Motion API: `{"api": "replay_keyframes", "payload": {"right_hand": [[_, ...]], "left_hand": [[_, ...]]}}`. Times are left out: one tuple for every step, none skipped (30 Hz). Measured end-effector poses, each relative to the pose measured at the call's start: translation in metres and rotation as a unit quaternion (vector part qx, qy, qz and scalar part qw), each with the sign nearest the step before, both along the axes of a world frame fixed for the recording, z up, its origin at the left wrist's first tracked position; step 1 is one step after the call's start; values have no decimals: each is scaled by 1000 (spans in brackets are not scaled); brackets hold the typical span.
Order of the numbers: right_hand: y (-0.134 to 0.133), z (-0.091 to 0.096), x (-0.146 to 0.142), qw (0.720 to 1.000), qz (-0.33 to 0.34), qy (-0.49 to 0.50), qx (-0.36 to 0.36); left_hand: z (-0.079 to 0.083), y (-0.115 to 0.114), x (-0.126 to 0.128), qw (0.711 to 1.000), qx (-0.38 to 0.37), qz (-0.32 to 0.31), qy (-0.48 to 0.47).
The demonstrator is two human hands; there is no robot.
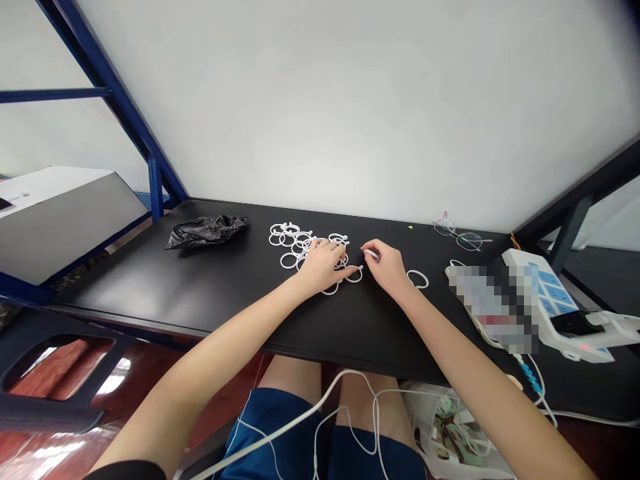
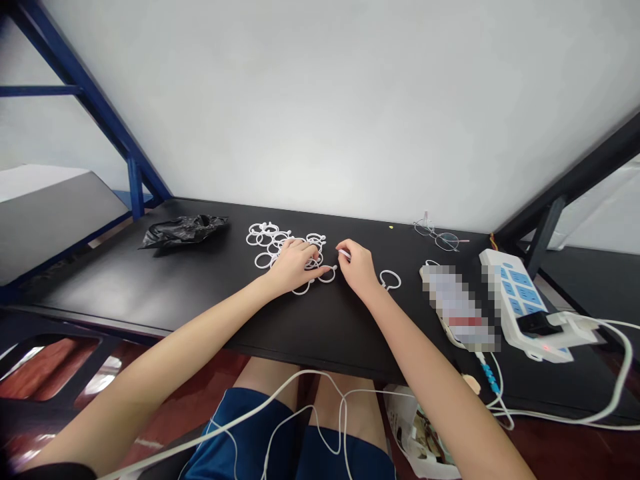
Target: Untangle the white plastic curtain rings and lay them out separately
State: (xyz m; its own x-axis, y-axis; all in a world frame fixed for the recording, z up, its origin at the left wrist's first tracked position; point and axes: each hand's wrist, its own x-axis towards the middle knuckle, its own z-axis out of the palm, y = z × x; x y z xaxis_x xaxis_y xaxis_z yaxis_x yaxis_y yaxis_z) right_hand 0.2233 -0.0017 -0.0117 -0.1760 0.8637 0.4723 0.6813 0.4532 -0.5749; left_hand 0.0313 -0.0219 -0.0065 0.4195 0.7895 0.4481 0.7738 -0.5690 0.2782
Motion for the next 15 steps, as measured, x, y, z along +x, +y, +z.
{"api": "replay_keyframes", "payload": {"right_hand": [[0, 0, 0, 1000, 3, 2, -3], [0, 1, 0, 1000, 6, 6, -6], [-1, 1, 0, 1000, 9, 11, -11], [-1, 2, -1, 1000, 12, 17, -15], [-1, 2, -1, 1000, 13, 21, -18], [-1, 2, -1, 999, 14, 24, -22], [-2, 2, -1, 999, 15, 26, -25], [-2, 2, -1, 999, 17, 26, -28], [-2, 2, -1, 999, 18, 23, -30], [-2, 2, -1, 999, 17, 18, -31], [-2, 2, -1, 999, 12, 12, -32], [-2, 2, -1, 999, 1, 6, -33], [-3, 2, -1, 999, -14, -1, -35], [-3, 2, 0, 999, -31, -7, -39], [-3, 3, 0, 998, -48, -13, -45]], "left_hand": [[0, 0, 0, 1000, 3, -1, -1], [0, 0, 0, 1000, 5, -2, -2], [-1, 0, 0, 1000, 8, -2, -1], [-1, 1, 0, 1000, 10, -2, 0], [-1, 1, 0, 1000, 12, -2, 2], [-1, 1, 0, 1000, 13, -1, 3], [-1, 1, 0, 1000, 13, 0, 4], [-1, 1, 0, 1000, 14, 2, 3], [-1, 1, 0, 1000, 14, 4, 2], [-1, 1, 0, 1000, 16, 7, 0], [-1, 0, 0, 1000, 17, 8, -1], [0, 0, 0, 1000, 19, 11, -1], [0, 0, 1, 1000, 20, 12, -1], [0, 0, 1, 1000, 21, 12, 0], [0, 0, 1, 1000, 21, 12, 1]]}}
